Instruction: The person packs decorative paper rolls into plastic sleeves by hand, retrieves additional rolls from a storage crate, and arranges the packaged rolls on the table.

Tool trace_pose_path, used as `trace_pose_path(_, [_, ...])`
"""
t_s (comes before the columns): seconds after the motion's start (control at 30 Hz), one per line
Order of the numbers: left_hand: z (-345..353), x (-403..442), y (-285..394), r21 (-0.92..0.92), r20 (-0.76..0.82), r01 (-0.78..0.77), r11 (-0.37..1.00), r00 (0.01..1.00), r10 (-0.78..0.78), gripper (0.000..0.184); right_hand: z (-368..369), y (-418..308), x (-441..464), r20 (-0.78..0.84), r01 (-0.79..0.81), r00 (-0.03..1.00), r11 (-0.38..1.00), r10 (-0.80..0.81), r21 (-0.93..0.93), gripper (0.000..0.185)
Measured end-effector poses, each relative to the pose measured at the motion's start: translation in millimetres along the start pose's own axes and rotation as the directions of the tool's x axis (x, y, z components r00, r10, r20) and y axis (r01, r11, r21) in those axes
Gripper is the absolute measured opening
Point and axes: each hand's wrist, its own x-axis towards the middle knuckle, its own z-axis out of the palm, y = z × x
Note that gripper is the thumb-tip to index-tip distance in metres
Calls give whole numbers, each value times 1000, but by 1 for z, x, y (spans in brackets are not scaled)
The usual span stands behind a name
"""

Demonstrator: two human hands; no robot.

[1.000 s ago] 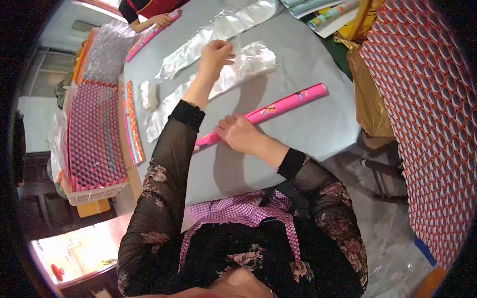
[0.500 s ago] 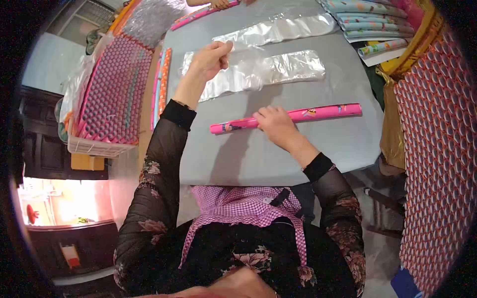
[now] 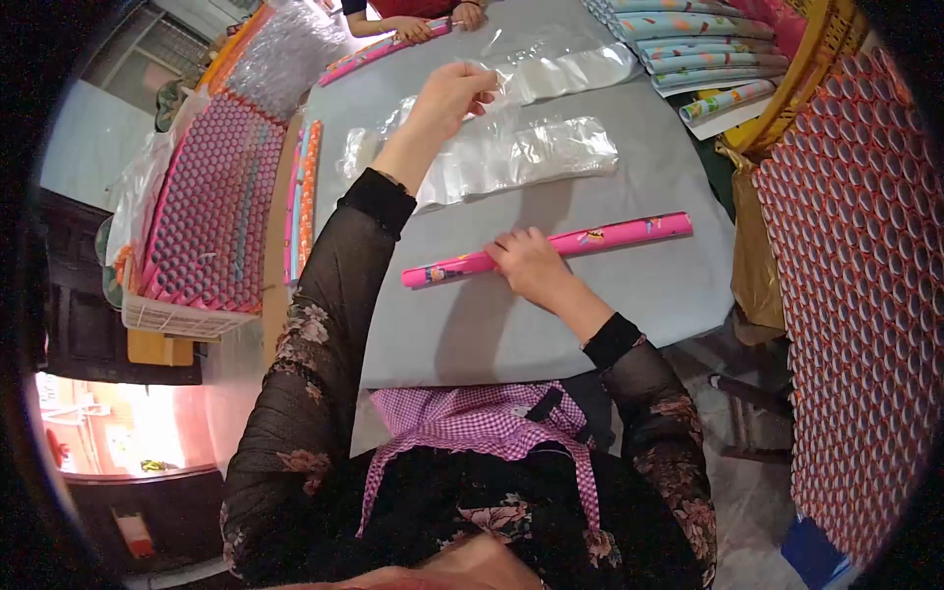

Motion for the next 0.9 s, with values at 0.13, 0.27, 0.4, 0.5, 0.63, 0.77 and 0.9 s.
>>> trace_pose_path(0.13, [-9,2,-1,134,-28,-7,991,1000,11,19,-5,-2,2,82,-35,996,999,33,25,36])
trace_pose_path(0.27, [-38,-11,1,155,-34,-2,988,999,8,20,-7,-2,2,85,-29,996,999,26,34,36])
trace_pose_path(0.4, [-76,-29,-1,-42,48,100,994,994,-98,22,-6,-2,1,35,1,999,996,-4,90,37])
trace_pose_path(0.5, [-114,-57,-2,-111,-22,183,977,982,-186,20,-7,-2,1,71,5,997,999,-9,50,35])
trace_pose_path(0.63, [-252,-99,24,155,-238,78,985,971,-39,14,-8,0,3,81,14,997,997,-20,79,35])
trace_pose_path(0.77, [-435,-218,156,513,-423,-199,835,788,448,26,-8,-1,5,68,1,998,998,-6,69,36])
trace_pose_path(0.9, [-534,-365,319,577,-188,653,-491,691,697,36,-8,-1,6,48,20,999,996,-24,81,34])
